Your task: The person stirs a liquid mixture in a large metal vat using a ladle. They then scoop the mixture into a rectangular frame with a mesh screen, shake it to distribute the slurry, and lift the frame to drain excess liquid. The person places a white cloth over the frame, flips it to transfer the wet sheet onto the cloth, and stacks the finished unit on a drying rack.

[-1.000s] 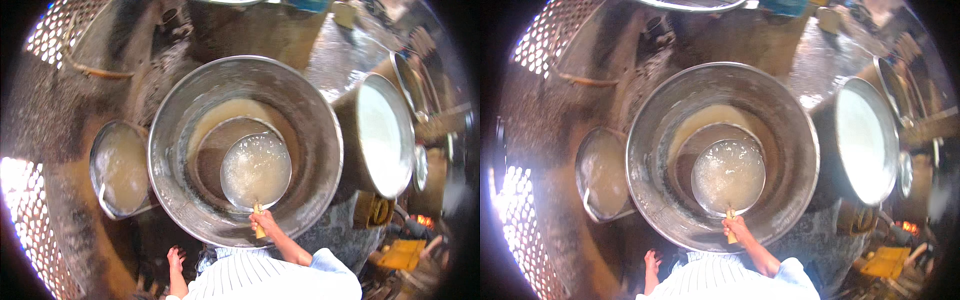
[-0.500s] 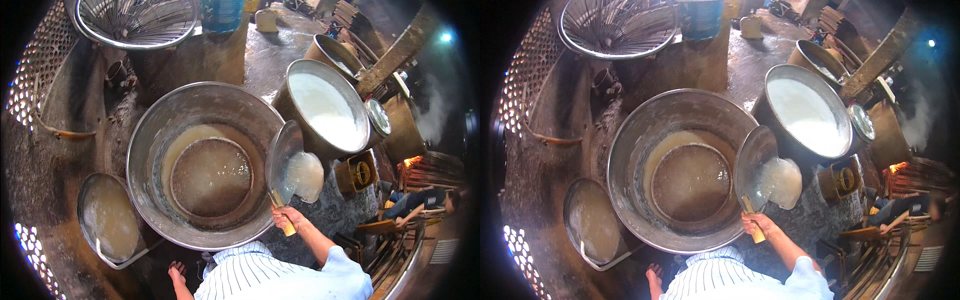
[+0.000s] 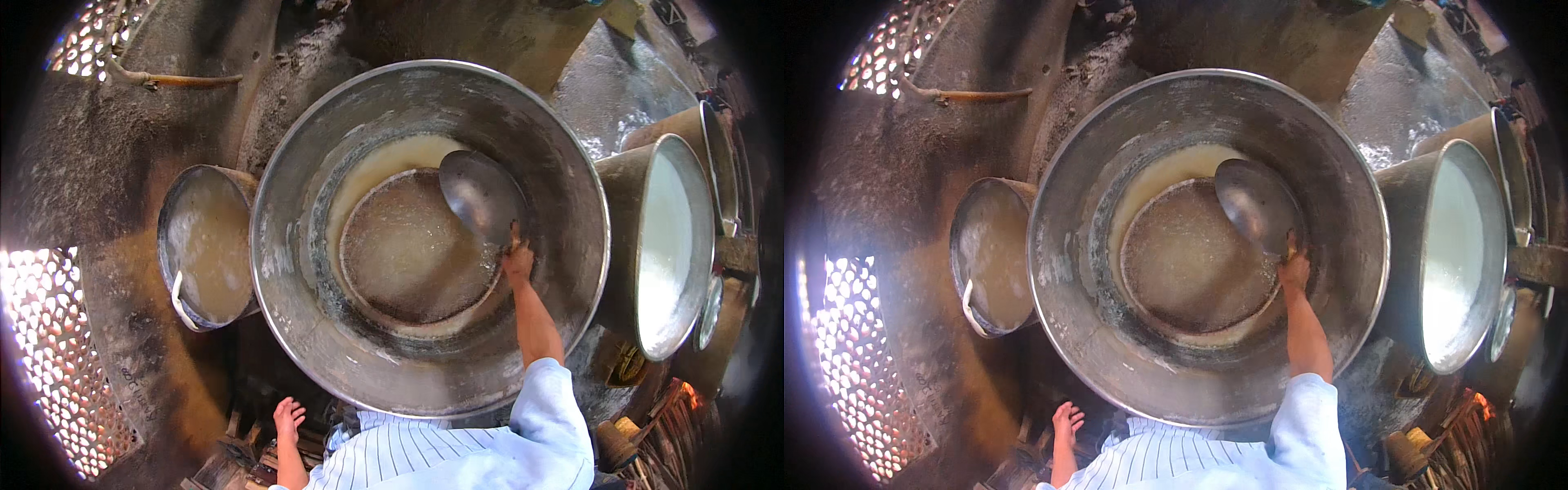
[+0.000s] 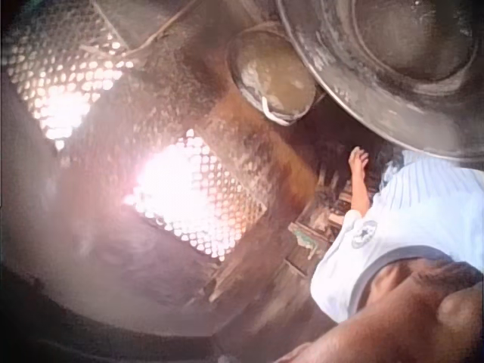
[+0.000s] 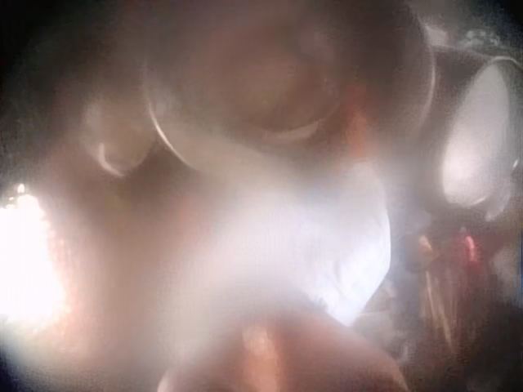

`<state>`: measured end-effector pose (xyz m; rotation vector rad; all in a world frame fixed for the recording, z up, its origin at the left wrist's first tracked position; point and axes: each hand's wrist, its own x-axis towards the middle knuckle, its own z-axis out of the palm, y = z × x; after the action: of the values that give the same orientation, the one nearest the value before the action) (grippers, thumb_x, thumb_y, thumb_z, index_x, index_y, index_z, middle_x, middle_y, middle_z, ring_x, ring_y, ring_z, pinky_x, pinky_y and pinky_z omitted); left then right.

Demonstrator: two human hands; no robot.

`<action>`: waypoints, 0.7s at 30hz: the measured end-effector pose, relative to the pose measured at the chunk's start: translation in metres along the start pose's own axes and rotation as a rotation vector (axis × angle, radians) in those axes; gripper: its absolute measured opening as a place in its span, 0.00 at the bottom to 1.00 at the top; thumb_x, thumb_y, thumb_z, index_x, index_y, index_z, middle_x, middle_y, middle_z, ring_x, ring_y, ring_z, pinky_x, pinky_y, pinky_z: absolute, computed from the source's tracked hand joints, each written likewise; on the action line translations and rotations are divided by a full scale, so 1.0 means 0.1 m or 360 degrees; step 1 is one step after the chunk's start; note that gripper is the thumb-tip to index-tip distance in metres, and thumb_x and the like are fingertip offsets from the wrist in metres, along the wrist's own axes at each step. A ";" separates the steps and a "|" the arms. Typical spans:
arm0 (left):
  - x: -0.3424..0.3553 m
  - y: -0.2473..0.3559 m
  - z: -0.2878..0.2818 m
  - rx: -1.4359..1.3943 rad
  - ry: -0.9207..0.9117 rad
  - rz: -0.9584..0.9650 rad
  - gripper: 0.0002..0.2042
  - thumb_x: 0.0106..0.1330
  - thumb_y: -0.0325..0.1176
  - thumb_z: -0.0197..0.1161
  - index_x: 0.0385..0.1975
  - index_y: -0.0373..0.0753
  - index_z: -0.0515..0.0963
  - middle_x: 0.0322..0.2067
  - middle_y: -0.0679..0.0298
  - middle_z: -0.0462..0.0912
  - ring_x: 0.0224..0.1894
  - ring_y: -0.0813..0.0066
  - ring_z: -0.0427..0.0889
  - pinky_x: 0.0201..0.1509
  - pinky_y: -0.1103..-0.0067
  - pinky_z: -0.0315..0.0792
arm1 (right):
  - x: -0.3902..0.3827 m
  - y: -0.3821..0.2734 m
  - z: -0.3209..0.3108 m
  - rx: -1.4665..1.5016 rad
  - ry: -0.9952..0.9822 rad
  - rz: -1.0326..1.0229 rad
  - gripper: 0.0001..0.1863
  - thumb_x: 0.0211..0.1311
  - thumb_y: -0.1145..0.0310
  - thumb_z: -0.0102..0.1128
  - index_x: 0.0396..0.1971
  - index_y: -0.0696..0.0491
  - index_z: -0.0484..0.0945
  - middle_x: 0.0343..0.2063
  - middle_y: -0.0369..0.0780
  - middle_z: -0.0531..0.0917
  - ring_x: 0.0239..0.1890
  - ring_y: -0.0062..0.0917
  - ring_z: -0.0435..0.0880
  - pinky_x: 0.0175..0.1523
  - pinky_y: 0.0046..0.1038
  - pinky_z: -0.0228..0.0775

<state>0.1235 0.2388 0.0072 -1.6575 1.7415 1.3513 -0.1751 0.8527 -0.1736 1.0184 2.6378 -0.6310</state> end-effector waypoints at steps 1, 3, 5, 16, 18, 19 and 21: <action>-0.06 0.00 0.01 0.0032 0.0024 -0.0032 0.15 0.68 0.42 0.54 0.50 0.43 0.71 0.39 0.62 0.80 0.35 0.71 0.81 0.34 0.76 0.74 | 0.26 0.02 0.07 -0.0073 -0.0082 0.0151 0.27 0.54 0.74 0.57 0.56 0.58 0.65 0.37 0.53 0.81 0.44 0.50 0.80 0.49 0.45 0.73; -0.20 -0.05 -0.02 0.0084 0.0097 -0.0109 0.15 0.67 0.44 0.55 0.49 0.43 0.71 0.38 0.62 0.80 0.34 0.72 0.81 0.33 0.76 0.74 | 0.54 0.12 0.33 -0.0194 -0.0240 0.0213 0.30 0.55 0.73 0.58 0.60 0.53 0.63 0.40 0.52 0.80 0.46 0.50 0.79 0.50 0.45 0.72; -0.26 -0.07 -0.03 0.0136 0.0153 -0.0188 0.16 0.67 0.45 0.56 0.48 0.44 0.71 0.37 0.63 0.80 0.33 0.72 0.82 0.32 0.77 0.74 | 0.62 0.36 0.72 -0.0290 -0.0337 0.0001 0.29 0.55 0.72 0.58 0.59 0.52 0.64 0.39 0.51 0.81 0.44 0.49 0.80 0.49 0.44 0.73; -0.58 -0.20 -0.10 0.0107 0.0298 -0.0272 0.16 0.67 0.45 0.56 0.48 0.43 0.71 0.37 0.62 0.80 0.31 0.72 0.82 0.30 0.78 0.76 | -0.79 1.70 3.17 0.1576 -0.1715 0.0649 0.10 0.43 0.69 0.68 0.26 0.52 0.76 0.20 0.38 0.78 0.18 0.27 0.76 0.21 0.31 0.67; -0.54 -0.20 -0.12 0.0065 0.0270 -0.0257 0.15 0.68 0.44 0.56 0.48 0.43 0.71 0.37 0.62 0.80 0.31 0.71 0.82 0.30 0.77 0.76 | -1.16 1.56 3.23 0.2679 -0.1969 0.1180 0.08 0.48 0.75 0.65 0.28 0.50 0.75 0.19 0.35 0.76 0.13 0.24 0.72 0.17 0.27 0.65; -0.38 -0.12 -0.14 0.0096 0.0238 -0.0190 0.15 0.68 0.43 0.56 0.48 0.43 0.71 0.37 0.62 0.80 0.31 0.70 0.82 0.30 0.77 0.76 | -1.37 1.17 2.94 0.2268 -0.1763 0.0747 0.07 0.49 0.76 0.63 0.28 0.51 0.74 0.18 0.35 0.75 0.13 0.23 0.71 0.18 0.27 0.65; -0.46 -0.32 -0.16 0.0048 0.0249 -0.0179 0.14 0.68 0.42 0.55 0.48 0.43 0.71 0.36 0.62 0.80 0.32 0.70 0.82 0.30 0.76 0.76 | -1.65 0.32 2.16 0.1587 -0.1660 0.0692 0.06 0.51 0.78 0.60 0.28 0.54 0.73 0.17 0.36 0.73 0.13 0.22 0.70 0.18 0.26 0.66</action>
<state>0.1692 0.2555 0.0394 -1.8580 1.7150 1.1679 -0.0179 0.6760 -0.3117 0.9751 1.0988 -1.7893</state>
